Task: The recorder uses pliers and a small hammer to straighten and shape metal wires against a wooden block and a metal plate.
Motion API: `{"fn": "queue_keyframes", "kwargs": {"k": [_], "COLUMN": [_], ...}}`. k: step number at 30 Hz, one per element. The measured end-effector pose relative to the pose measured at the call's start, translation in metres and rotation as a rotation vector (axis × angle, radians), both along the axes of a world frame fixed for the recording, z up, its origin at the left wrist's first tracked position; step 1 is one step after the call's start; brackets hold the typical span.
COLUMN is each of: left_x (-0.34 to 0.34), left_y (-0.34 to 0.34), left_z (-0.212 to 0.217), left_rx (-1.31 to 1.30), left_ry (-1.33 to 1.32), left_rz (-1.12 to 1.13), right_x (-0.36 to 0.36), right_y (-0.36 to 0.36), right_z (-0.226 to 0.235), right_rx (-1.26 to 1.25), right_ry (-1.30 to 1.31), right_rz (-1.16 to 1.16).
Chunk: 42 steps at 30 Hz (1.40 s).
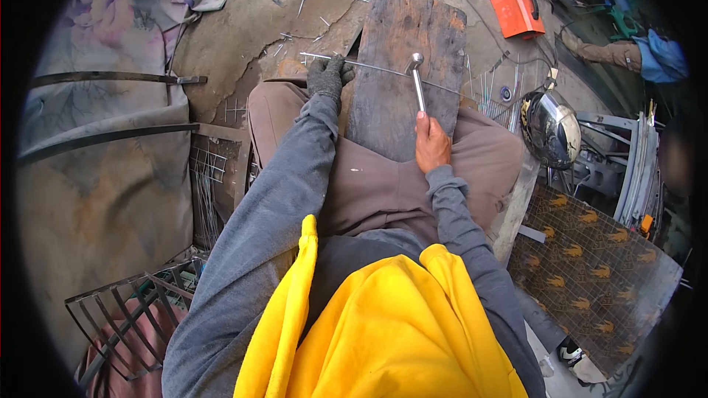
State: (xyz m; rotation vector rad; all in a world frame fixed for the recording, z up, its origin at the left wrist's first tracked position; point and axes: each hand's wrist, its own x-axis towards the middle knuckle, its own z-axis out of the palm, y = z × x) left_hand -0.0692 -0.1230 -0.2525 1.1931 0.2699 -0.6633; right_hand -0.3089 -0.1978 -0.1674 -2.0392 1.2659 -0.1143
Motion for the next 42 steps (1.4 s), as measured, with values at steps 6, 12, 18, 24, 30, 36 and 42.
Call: {"fn": "queue_keyframes", "kwargs": {"k": [6, 12, 18, 24, 30, 36, 42], "left_x": [-0.012, -0.02, -0.025, -0.028, -0.016, 0.002, -0.005], "left_y": [-0.002, -0.004, -0.006, -0.008, -0.005, 0.001, -0.003], "left_z": [-0.008, -0.003, 0.019, 0.027, 0.004, -0.006, -0.016], "left_rx": [0.133, 0.461, 0.588, 0.602, 0.348, -0.012, 0.065], "left_ry": [-0.121, -0.331, -0.367, -0.337, -0.182, 0.016, -0.061], "left_rz": [-0.112, -0.169, -0.192, -0.208, -0.134, 0.106, 0.003], "right_x": [0.0, 0.0, -0.002, 0.005, 0.001, 0.004, 0.004], "right_y": [0.009, 0.005, 0.007, 0.002, 0.003, 0.002, 0.007], "right_z": [0.005, 0.005, 0.002, 0.0, -0.01, -0.012, 0.003], "right_rx": [-0.073, -0.023, 0.028, 0.046, 0.015, -0.003, 0.014], "right_ry": [-0.214, -0.217, -0.144, 0.036, 0.026, -0.025, -0.027], "right_rz": [-0.01, -0.035, -0.022, 0.016, 0.016, 0.005, -0.04]}}
